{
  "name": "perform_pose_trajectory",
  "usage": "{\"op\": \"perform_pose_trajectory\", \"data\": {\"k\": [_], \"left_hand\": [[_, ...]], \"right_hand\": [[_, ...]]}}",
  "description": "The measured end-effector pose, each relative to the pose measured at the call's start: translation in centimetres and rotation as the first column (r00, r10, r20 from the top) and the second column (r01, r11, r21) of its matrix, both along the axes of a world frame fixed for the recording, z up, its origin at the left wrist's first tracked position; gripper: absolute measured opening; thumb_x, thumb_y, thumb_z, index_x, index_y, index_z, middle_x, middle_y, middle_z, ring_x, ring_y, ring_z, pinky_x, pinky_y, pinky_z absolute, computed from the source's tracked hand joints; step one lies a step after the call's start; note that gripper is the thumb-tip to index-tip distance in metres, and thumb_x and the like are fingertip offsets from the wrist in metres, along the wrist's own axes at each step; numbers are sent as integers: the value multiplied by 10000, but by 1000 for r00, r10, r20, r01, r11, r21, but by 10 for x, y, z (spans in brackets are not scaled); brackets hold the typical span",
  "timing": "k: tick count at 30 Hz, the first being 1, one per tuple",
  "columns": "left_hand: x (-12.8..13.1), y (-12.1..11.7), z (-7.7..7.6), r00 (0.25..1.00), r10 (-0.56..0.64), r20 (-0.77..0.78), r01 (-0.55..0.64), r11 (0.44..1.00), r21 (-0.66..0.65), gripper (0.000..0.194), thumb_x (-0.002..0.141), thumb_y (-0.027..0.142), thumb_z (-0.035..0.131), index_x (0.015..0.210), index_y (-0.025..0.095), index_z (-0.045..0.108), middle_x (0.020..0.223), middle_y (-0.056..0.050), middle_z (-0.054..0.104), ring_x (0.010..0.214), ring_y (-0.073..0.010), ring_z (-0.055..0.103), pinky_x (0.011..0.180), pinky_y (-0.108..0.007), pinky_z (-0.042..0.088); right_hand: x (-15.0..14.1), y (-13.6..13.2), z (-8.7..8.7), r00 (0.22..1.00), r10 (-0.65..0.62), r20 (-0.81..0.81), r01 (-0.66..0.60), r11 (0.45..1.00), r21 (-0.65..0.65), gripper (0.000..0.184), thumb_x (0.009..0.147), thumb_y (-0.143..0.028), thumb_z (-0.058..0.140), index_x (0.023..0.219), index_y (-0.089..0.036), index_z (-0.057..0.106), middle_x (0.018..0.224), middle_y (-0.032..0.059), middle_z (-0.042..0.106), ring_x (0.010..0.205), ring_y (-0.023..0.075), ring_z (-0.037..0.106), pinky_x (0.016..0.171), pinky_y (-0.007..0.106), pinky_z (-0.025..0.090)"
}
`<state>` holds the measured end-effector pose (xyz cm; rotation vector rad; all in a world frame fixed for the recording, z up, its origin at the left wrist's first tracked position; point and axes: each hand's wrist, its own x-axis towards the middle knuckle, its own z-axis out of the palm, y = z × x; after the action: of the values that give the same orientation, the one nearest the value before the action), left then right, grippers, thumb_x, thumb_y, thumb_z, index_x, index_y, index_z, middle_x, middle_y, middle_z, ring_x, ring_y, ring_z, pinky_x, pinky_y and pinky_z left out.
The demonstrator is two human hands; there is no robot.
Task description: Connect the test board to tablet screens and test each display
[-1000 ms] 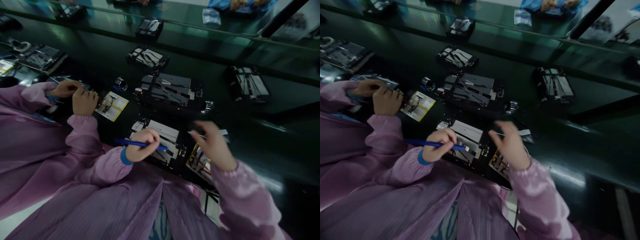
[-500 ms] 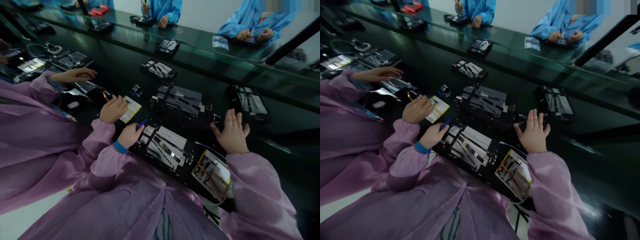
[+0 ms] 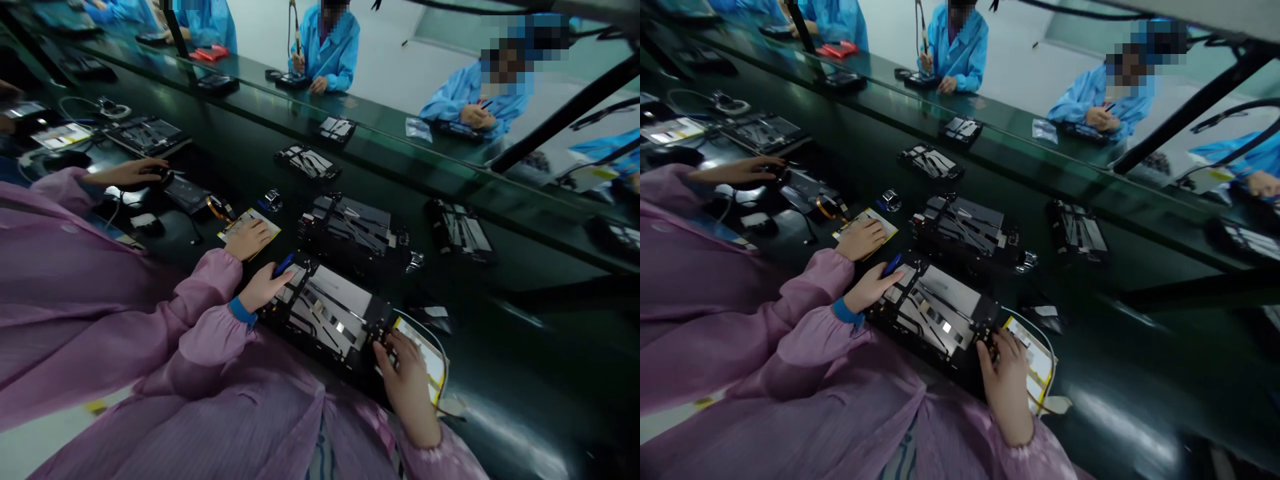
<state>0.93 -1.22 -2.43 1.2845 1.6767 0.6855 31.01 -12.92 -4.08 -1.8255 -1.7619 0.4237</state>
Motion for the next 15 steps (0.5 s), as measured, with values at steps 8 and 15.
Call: {"op": "perform_pose_trajectory", "data": {"k": [8,15], "left_hand": [[18,-8,11,842,173,511,-158,985,-73,500,600,556,701,812,197,426,571,80,420,481,-76,381,460,-203,307],[15,11,5,942,-23,334,-43,981,190,363,759,526,547,845,179,487,678,13,535,483,-90,423,462,-231,347]], "right_hand": [[-6,1,62,734,-133,-666,40,987,-153,638,884,-374,569,1432,-348,243,1228,100,602,999,255,662,782,413,587],[74,61,104,939,-114,-324,160,980,119,518,920,-388,444,1433,-365,374,1319,58,588,1026,298,664,747,405,589]]}}
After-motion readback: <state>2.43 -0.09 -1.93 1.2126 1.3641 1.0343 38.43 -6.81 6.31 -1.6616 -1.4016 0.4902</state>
